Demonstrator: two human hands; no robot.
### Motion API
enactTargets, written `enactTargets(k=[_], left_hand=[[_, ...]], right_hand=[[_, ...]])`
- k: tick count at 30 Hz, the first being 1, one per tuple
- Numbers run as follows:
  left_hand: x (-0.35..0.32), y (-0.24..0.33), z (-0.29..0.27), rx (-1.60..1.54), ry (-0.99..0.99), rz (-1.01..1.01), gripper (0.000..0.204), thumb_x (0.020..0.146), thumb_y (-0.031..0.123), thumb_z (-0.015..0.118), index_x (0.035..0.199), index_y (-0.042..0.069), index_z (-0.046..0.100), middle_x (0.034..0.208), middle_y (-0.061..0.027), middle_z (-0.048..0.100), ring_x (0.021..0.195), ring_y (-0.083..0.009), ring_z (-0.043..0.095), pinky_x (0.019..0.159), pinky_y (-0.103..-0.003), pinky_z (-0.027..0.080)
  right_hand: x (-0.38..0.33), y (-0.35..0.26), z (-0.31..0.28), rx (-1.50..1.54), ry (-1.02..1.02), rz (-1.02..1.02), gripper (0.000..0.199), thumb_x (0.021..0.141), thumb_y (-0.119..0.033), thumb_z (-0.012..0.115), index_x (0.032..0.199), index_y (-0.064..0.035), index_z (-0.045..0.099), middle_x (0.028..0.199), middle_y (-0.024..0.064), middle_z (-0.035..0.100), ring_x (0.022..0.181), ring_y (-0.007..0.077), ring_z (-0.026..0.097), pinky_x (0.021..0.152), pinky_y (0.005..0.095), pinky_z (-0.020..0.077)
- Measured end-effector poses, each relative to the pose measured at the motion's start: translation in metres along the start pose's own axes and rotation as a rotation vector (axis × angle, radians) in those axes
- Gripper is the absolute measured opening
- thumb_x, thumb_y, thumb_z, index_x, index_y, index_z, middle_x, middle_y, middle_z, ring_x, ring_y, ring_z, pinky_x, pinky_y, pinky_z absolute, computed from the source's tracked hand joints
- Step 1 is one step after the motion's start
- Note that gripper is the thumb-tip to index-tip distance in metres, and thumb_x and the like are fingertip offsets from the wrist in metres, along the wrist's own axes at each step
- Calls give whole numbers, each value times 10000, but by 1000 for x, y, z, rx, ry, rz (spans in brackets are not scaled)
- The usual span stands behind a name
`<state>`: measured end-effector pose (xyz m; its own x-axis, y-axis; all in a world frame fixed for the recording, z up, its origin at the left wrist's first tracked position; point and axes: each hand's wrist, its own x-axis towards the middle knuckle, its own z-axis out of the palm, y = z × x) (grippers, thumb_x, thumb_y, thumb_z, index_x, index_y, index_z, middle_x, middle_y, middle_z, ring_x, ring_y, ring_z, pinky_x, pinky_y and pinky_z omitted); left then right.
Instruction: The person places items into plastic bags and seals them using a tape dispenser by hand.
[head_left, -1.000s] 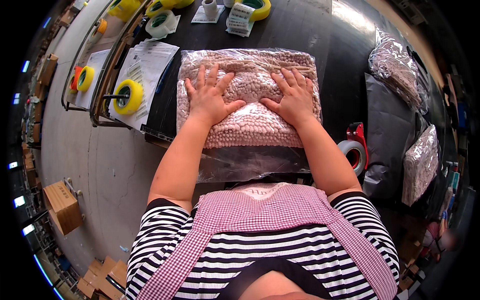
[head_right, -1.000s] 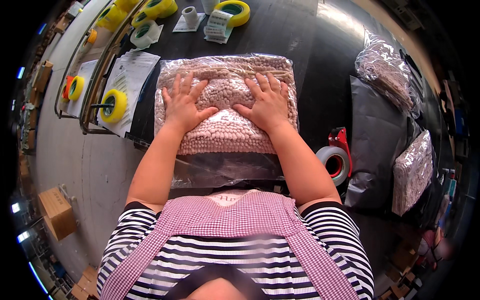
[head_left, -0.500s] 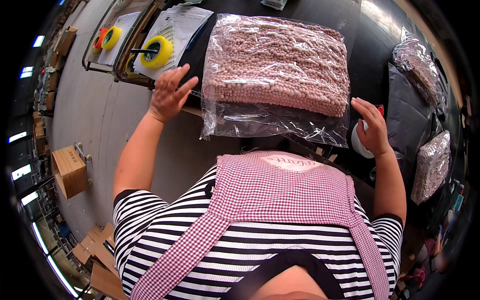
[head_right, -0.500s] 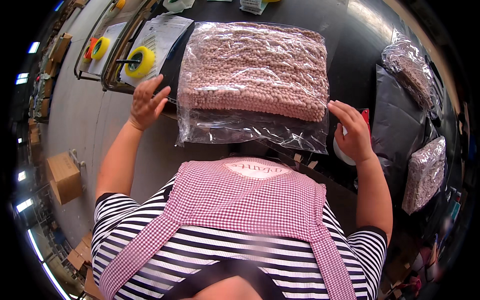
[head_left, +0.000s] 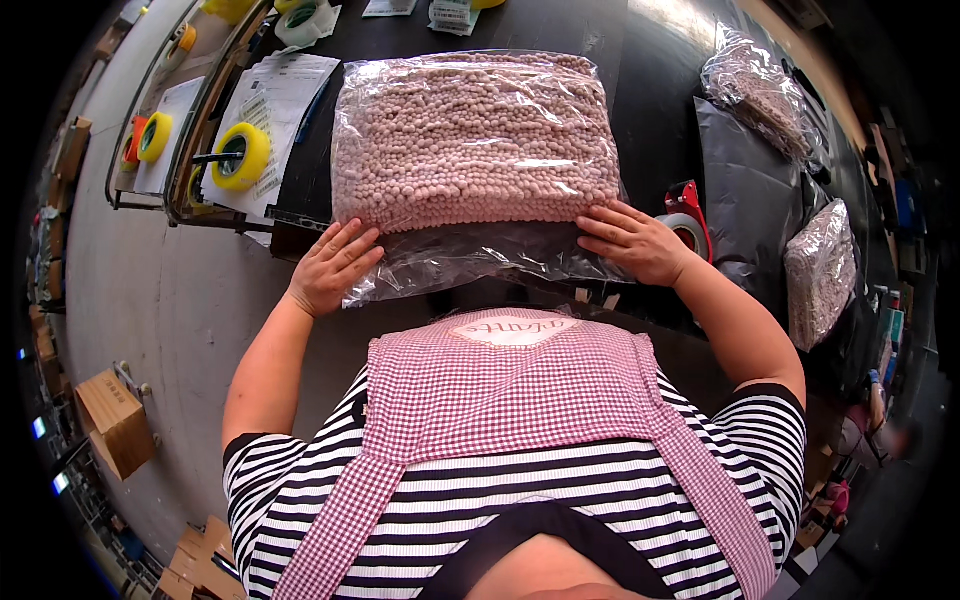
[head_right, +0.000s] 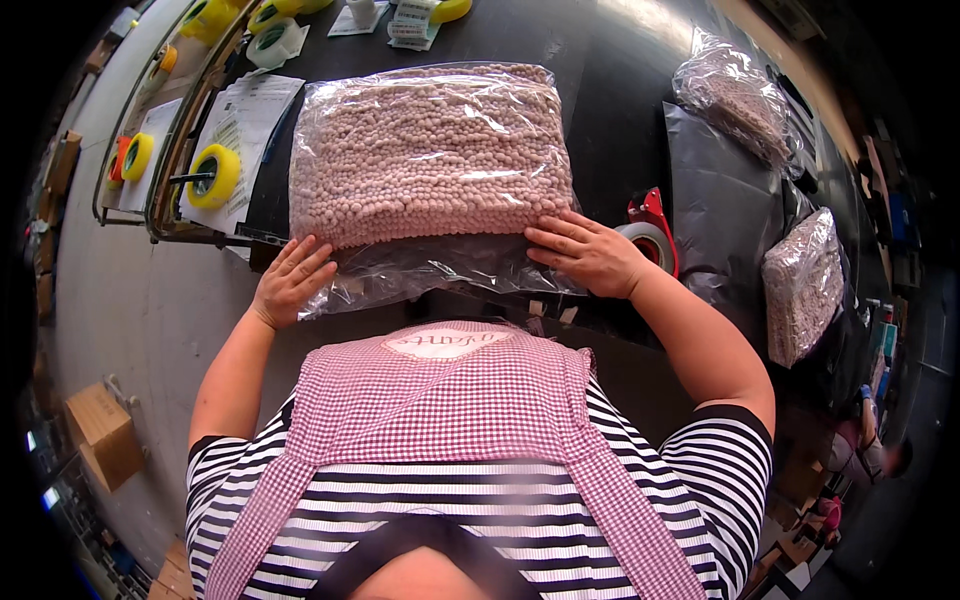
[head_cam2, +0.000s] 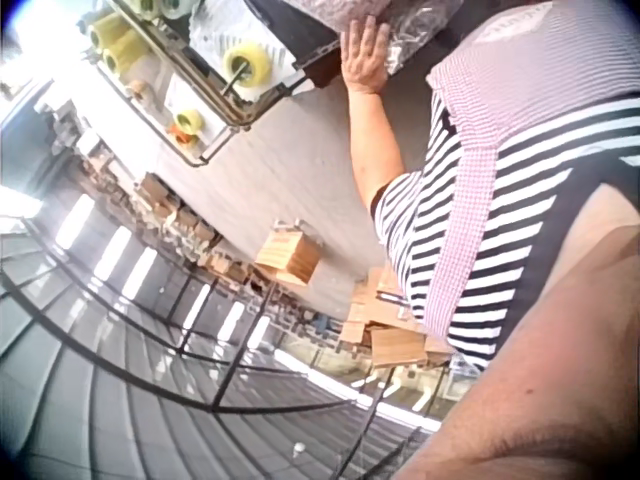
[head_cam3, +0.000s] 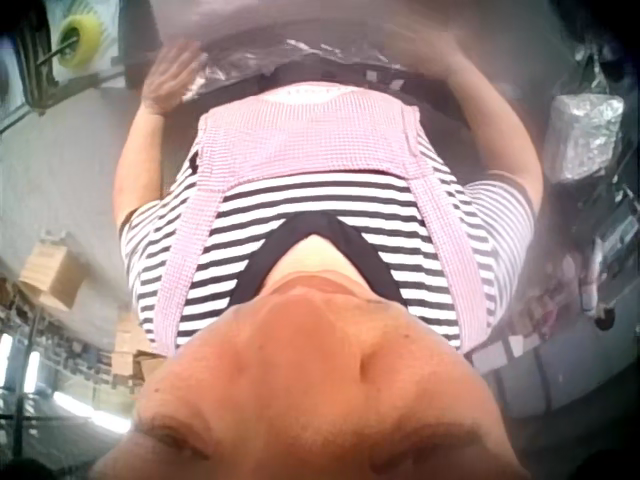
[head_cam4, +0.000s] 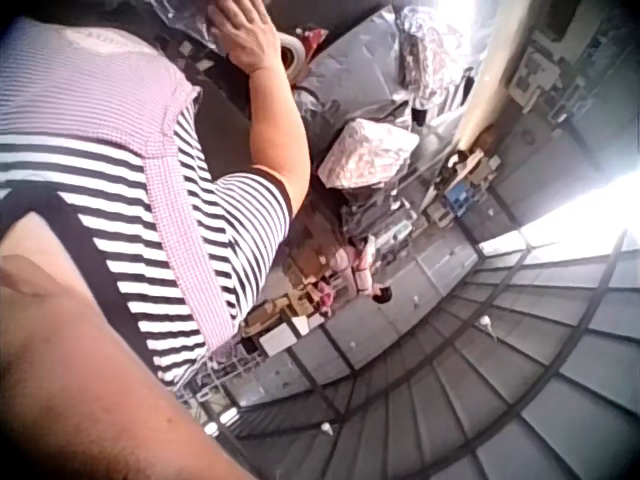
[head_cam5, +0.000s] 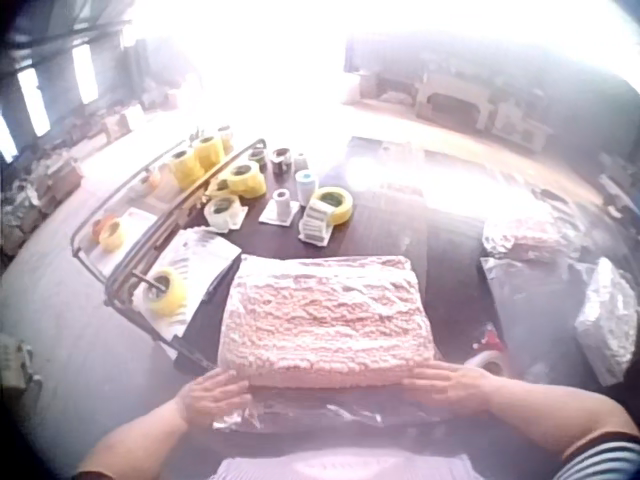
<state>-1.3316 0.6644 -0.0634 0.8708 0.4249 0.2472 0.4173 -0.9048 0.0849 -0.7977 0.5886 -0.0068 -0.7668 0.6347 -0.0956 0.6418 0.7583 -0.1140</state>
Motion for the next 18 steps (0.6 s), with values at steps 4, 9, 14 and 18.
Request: enactTargets(k=[4, 9, 14, 18], left_hand=[[15, -6, -36, -430, -110, -177, 346, 983, 243, 550, 1267, 90, 673, 1389, -104, 612, 1332, -322, 530, 1150, -444, 375], [25, -20, -36, -1037, 292, -666, 583, 1076, 472, 390, 1020, -23, 692, 1039, -92, 687, 1021, -180, 624, 962, -334, 479], [48, -31, 8, -1096, 366, -1233, 540, 1022, 485, 555, 790, 2, 620, 615, 20, 528, 570, -105, 479, 571, -289, 431], [68, -23, 13, -363, 471, -1176, 456, 935, 454, 692, 820, 36, 550, 692, -87, 590, 611, -267, 571, 620, -401, 467]], right_hand=[[7, 0, -10, 645, 59, 194, 370, 982, -200, 543, 1309, -43, 613, 1322, 105, 640, 1313, 270, 539, 1160, 404, 361], [17, 13, -10, 1591, 456, 616, 535, 1088, -449, 363, 1013, -19, 672, 934, 125, 730, 858, 206, 713, 791, 331, 555], [50, 13, 27, 1657, 605, 1094, 459, 1076, -410, 415, 853, -76, 636, 687, 47, 655, 575, 182, 659, 519, 291, 503], [64, 5, 31, 1380, 690, 1286, 368, 1025, -341, 549, 815, -46, 614, 659, 58, 642, 553, 201, 639, 505, 326, 495]])
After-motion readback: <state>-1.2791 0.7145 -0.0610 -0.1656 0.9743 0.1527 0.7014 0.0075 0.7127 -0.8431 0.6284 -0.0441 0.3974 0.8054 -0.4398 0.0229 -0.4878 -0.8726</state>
